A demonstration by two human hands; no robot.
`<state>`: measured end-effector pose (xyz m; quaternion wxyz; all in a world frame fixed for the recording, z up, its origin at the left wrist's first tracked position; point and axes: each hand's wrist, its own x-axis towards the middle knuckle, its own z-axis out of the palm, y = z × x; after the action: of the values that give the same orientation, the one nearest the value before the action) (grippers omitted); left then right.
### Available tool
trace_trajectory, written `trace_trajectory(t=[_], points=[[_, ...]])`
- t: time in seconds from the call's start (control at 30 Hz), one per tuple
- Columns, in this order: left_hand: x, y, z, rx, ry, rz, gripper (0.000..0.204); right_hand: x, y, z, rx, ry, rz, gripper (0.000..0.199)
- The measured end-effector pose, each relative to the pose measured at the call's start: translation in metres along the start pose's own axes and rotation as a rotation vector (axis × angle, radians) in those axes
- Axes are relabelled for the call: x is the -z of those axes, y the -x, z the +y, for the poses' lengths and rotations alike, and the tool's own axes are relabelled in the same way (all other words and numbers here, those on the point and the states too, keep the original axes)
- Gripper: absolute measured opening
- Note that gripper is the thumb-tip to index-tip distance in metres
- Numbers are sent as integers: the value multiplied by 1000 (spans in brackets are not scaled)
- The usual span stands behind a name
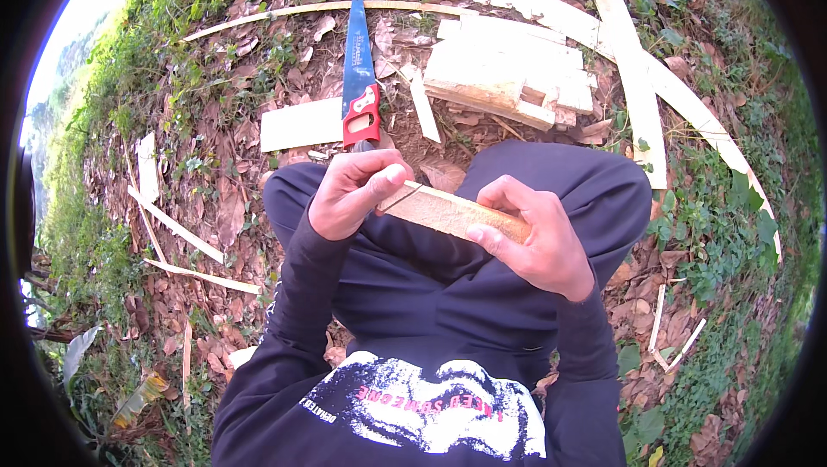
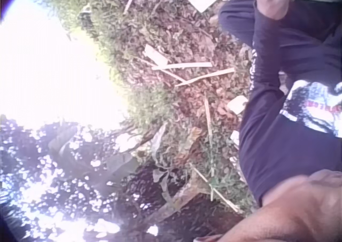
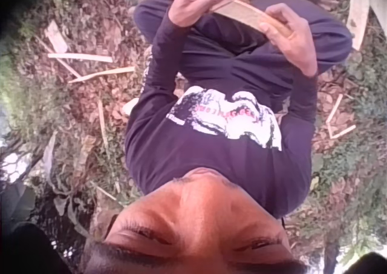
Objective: The person uses a hand saw to cut a piece of wood into smaller pieces. They then arrange the cut pieces on the ground to form a square shape.
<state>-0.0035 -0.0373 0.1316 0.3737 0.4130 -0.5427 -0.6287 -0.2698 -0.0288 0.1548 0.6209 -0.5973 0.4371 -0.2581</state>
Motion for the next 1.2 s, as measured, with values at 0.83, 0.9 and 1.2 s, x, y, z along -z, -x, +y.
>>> trace_trajectory(t=[0.83, 0.9, 1.2], points=[[-80, 48, 9, 254, 515, -758, 45, 67, -25, -43, 44, 244, -927, 33], [-83, 52, 9, 239, 583, -766, 42, 66, -27, -38, 111, 199, -973, 32], [-98, 76, 0, 318, 809, -609, 33, 54, -41, -3, 113, 6, -1102, 34]])
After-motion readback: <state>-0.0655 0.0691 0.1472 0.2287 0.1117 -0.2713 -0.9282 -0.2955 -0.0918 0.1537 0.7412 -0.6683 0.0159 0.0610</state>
